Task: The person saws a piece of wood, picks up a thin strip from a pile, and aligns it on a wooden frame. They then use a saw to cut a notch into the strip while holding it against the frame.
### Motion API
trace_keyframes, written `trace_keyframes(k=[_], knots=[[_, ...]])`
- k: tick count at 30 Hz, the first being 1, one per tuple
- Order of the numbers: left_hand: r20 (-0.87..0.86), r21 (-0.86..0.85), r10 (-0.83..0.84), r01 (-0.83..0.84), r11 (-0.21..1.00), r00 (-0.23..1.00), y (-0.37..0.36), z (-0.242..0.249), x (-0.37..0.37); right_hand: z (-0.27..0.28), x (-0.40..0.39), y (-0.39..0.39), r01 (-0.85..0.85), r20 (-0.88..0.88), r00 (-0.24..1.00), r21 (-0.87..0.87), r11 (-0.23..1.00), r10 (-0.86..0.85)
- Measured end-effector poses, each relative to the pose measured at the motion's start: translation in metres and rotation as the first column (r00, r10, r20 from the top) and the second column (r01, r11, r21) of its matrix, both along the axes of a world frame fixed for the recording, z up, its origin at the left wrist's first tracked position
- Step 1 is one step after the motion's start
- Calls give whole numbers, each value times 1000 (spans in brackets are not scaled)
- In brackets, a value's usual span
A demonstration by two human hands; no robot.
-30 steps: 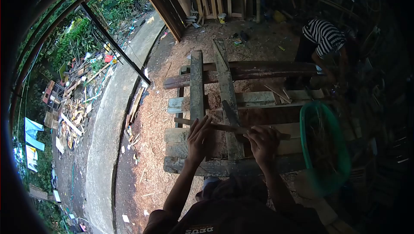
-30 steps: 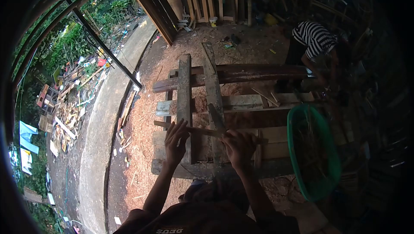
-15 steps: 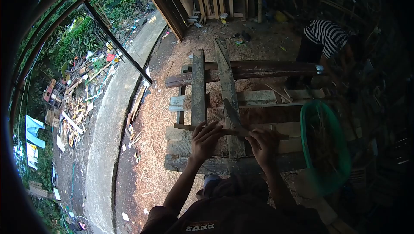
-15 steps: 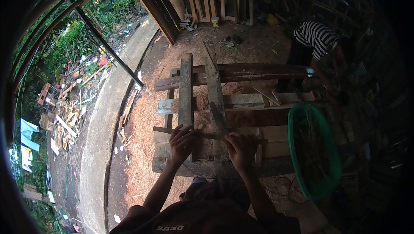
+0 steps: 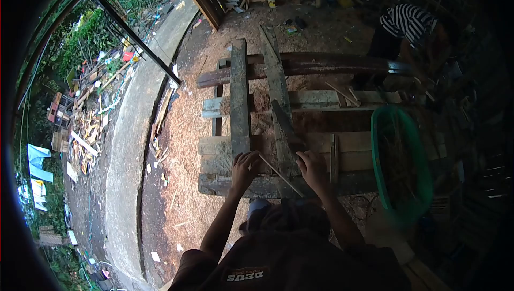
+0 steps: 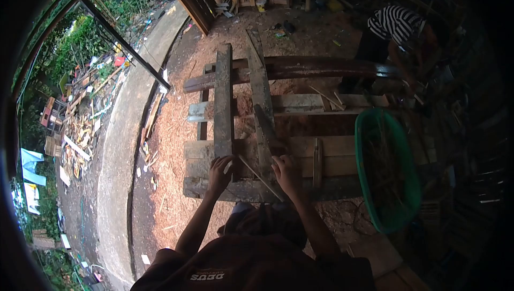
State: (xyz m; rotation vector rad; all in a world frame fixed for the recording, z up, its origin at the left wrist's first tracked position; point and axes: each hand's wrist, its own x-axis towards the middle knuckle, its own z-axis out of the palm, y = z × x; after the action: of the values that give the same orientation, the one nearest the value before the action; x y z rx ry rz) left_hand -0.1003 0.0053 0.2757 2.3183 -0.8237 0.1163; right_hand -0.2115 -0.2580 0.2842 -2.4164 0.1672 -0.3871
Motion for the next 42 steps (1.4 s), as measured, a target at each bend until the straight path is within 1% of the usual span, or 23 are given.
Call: trace_keyframes(k=[2,3,5,7,12,13,15,18,21,22,24,25,27,28,30,31,33,34,36,37,39,40,42], knots=[[-173,24,80,-77,997,982,3,-12,-15,-14,-8,4,-27,-31,999,-8,1000,27],[-189,20,88,-86,996,978,7,-23,-20,-19,-10,3,-44,-41,998,-20,999,43],[-173,50,45,-37,998,984,16,-52,-28,-36,-9,2,-65,-80,995,-13,998,64],[-201,58,68,-57,997,977,22,-70,-36,-57,-9,5,-84,-121,989,4,996,84],[-288,93,131,-108,990,949,26,-120,-35,-97,2,23,-106,-132,986,-45,993,99],[-299,113,121,-91,989,947,27,-132,-33,-108,6,29,-118,-145,983,-46,992,110],[-336,140,125,-82,987,934,31,-154,-38,-131,7,46,-125,-254,960,-17,992,117],[-329,141,120,-77,987,937,39,-182,-28,-168,10,72,-136,-244,963,-59,989,118],[-302,134,101,-63,989,948,44,-198,-18,-189,31,97,-182,-249,956,-91,979,155],[-262,139,98,-63,988,960,47,-205,-12,-200,41,104,-185,-256,954,-85,979,158],[-204,168,73,-38,985,976,54,-216,4,-227,63,121,-130,-213,973,-189,973,88],[-213,170,72,-35,985,975,58,-223,12,-243,75,128,-130,-222,971,-186,974,87],[-160,187,71,-40,982,985,65,-241,24,-274,92,140,-29,-201,979,-333,943,-40],[-150,182,55,-27,983,987,69,-250,30,-287,99,145,-31,-222,974,-334,942,-47],[-166,166,52,-24,986,985,72,-255,35,-305,109,152,-16,-327,932,-462,886,-154],[-158,152,57,-33,988,986,75,-256,35,-312,107,152,-23,-345,925,-464,886,-157],[-142,136,58,-38,990,988,77,-258,30,-313,107,148,-13,-234,967,-438,899,-100],[-148,125,48,-30,992,988,79,-257,27,-307,103,150,-7,-228,968,-442,897,-105],[-118,104,35,-23,994,992,77,-247,29,-286,99,155,-5,-131,991,-291,957,-35],[-137,63,64,-55,996,989,75,-239,25,-275,93,158,4,-110,993,-296,955,-38],[-138,13,85,-84,996,987,76,-223,23,-256,81,162,-48,-163,986,-56,997,39],[-79,46,75,-72,996,994,77,-214,23,-237,84,164,-41,-150,988,-62,997,32],[6,118,49,-49,992,999,75,-200,29,-204,87,164,-194,-111,976,-80,978,185]])
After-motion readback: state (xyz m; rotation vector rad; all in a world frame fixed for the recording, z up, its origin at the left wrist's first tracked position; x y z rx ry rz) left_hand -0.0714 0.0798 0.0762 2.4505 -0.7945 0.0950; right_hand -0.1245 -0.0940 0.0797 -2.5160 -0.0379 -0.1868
